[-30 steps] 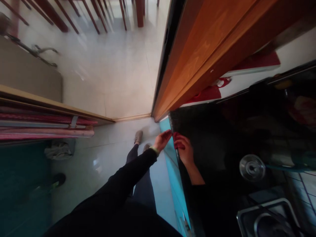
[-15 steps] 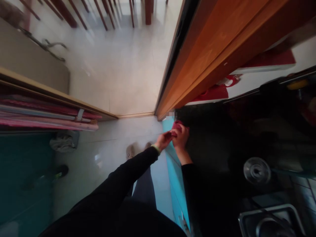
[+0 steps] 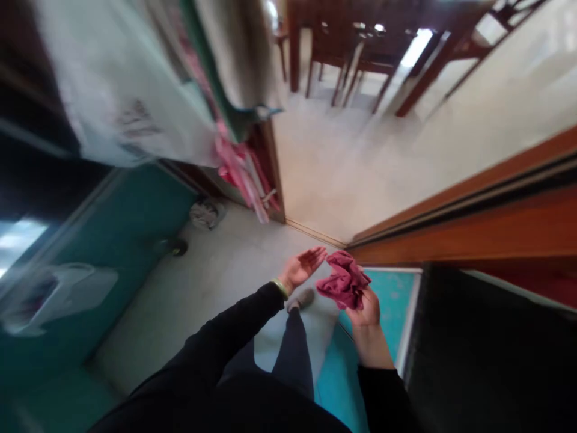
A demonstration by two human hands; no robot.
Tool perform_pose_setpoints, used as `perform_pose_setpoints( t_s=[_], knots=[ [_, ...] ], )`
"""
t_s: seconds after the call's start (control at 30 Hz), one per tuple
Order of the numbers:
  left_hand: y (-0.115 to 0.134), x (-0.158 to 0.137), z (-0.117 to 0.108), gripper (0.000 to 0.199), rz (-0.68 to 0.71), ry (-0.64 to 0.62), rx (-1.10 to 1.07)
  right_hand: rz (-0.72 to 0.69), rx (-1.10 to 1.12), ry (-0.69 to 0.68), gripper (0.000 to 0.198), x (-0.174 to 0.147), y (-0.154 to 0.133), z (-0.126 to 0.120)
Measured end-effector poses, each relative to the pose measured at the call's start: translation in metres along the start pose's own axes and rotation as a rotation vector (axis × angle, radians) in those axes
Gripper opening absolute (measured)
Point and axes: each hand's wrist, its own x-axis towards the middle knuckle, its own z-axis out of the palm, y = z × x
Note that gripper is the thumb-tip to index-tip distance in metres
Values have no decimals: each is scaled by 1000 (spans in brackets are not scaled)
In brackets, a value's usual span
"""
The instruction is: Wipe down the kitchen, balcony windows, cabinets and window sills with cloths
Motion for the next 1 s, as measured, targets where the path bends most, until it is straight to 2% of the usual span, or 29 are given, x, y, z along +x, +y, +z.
perform_pose_setpoints(
  t_s=[0.07,0.13,0.2,0.27,0.33,0.43,0.53,0.6,0.67,0.77,0.87,0.93,1.0],
  knots=[
    [45,-50,-29,33,98,-44,-68,112,-2,-38,36,-3,31,33],
    [89,-109,-69,31,217,-60,-138,211,-58,-109,42,-10,73,65],
    [128,-175,-119,30,351,-30,-218,308,-155,-205,42,-18,126,99],
    [164,-249,-176,31,488,53,-318,408,-276,-332,35,-31,188,139],
    [196,-328,-235,32,629,147,-439,530,-399,-488,26,-51,257,189],
    [237,-446,-317,32,861,226,-622,774,-541,-657,14,-104,356,274],
    [275,-544,-381,33,1064,254,-759,965,-628,-780,13,-161,433,355],
    [304,-591,-414,36,1157,268,-814,989,-652,-895,15,-185,473,407],
    [340,-623,-441,39,1211,287,-838,919,-670,-999,16,-196,508,458],
    [406,-653,-480,53,1222,331,-829,682,-739,-1096,26,-203,557,538],
    [483,-664,-517,74,1208,374,-790,328,-818,-1203,49,-211,618,619],
    [537,-662,-542,81,1205,387,-762,24,-804,-1346,51,-215,670,673],
    [587,-656,-566,82,1208,369,-735,-238,-771,-1548,47,-211,732,724]
  ],
)
